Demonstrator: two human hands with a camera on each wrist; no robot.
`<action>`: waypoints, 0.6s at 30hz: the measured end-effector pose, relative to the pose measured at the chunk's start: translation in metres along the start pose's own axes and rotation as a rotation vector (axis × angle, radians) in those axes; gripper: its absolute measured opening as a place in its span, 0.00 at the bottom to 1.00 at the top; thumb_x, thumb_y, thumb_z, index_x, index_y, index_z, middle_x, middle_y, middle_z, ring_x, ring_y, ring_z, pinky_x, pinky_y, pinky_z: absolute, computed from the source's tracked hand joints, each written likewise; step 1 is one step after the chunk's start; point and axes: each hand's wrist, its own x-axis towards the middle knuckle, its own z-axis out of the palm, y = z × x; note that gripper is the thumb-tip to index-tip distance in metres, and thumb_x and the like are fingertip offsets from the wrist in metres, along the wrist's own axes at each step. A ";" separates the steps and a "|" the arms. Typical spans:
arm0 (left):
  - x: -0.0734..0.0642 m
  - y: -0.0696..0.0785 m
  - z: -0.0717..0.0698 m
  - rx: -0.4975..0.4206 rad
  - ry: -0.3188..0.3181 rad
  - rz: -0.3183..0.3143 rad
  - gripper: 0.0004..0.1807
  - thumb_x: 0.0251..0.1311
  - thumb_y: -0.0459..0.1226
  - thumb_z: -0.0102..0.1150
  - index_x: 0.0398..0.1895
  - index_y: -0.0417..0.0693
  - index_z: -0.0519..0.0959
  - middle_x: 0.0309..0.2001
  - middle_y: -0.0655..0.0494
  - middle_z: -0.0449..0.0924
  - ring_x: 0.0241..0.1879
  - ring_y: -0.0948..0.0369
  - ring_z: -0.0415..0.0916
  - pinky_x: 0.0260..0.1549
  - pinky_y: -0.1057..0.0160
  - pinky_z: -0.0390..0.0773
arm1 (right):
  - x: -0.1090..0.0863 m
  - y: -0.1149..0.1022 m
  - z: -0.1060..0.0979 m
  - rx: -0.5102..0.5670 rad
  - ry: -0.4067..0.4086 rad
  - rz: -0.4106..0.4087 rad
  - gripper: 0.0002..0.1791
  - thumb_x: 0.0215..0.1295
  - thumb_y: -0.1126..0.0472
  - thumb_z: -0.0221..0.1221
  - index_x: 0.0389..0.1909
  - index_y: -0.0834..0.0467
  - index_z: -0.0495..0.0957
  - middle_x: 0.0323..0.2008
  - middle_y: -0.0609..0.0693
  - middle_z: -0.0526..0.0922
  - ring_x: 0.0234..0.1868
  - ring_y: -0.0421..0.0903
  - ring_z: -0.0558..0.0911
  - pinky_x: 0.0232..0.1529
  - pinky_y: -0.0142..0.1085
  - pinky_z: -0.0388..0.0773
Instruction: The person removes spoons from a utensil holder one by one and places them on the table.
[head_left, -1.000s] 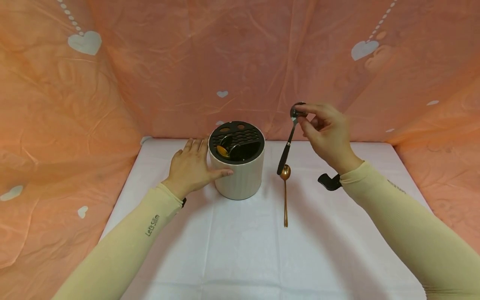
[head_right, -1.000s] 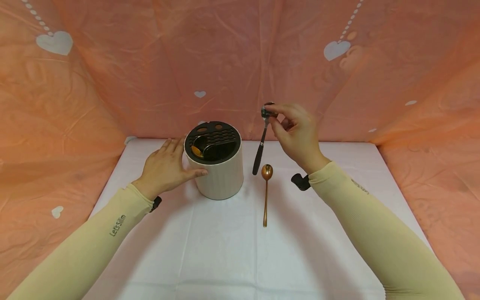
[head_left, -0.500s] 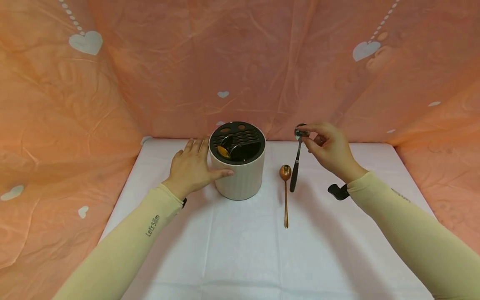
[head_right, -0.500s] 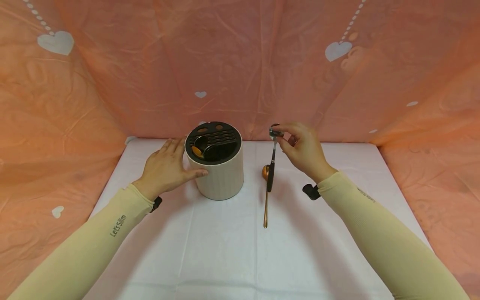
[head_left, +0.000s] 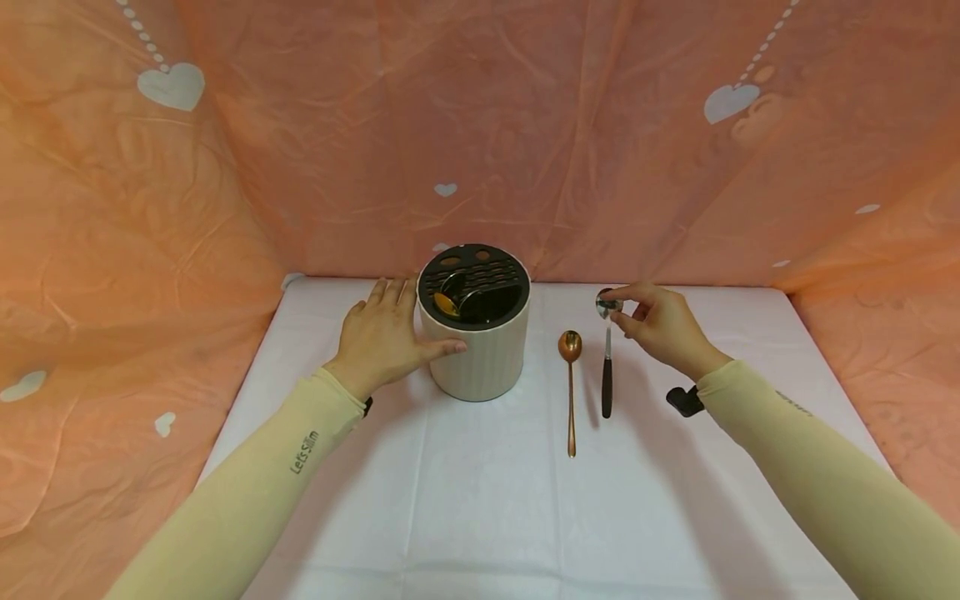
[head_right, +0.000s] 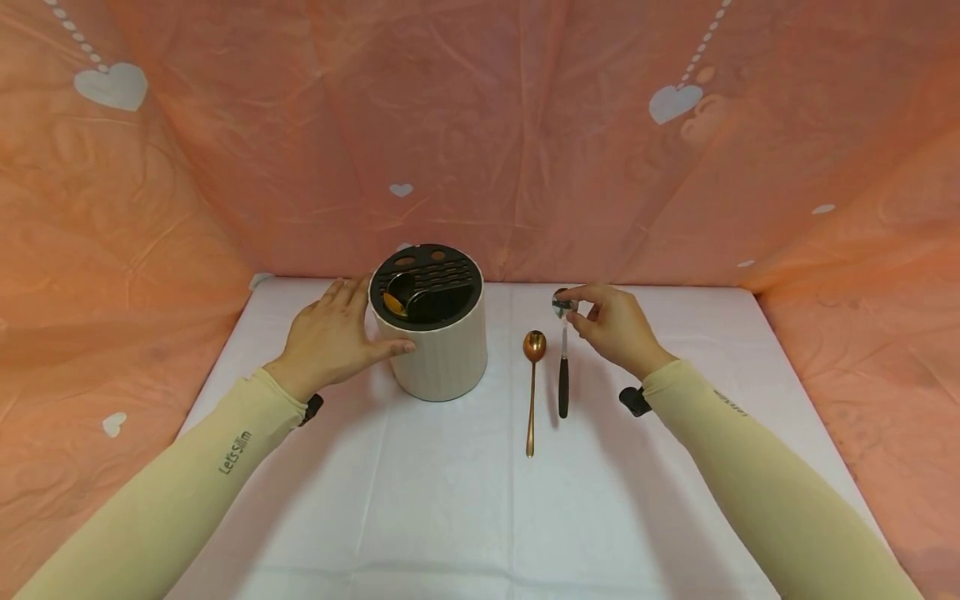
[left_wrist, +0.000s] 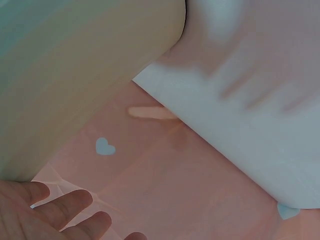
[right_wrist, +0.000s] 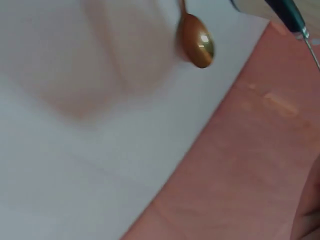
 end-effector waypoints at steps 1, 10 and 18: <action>0.000 0.000 0.000 0.000 0.000 0.000 0.72 0.40 0.85 0.43 0.77 0.39 0.54 0.72 0.40 0.59 0.72 0.41 0.53 0.59 0.39 0.67 | 0.000 0.003 0.002 0.005 -0.012 0.007 0.17 0.62 0.68 0.66 0.51 0.53 0.85 0.31 0.46 0.81 0.19 0.44 0.78 0.16 0.34 0.70; 0.001 0.001 0.001 -0.002 -0.013 0.003 0.73 0.39 0.85 0.41 0.78 0.40 0.53 0.73 0.40 0.58 0.72 0.41 0.53 0.59 0.40 0.67 | -0.002 0.025 0.014 0.038 -0.159 0.138 0.16 0.65 0.64 0.65 0.53 0.51 0.84 0.15 0.49 0.78 0.18 0.46 0.74 0.17 0.34 0.68; 0.003 -0.001 0.003 0.001 -0.012 -0.007 0.75 0.36 0.88 0.37 0.78 0.40 0.53 0.73 0.40 0.58 0.72 0.40 0.53 0.59 0.39 0.67 | 0.002 0.041 0.027 0.034 -0.244 0.227 0.17 0.65 0.65 0.63 0.55 0.54 0.83 0.42 0.59 0.85 0.23 0.56 0.80 0.18 0.34 0.68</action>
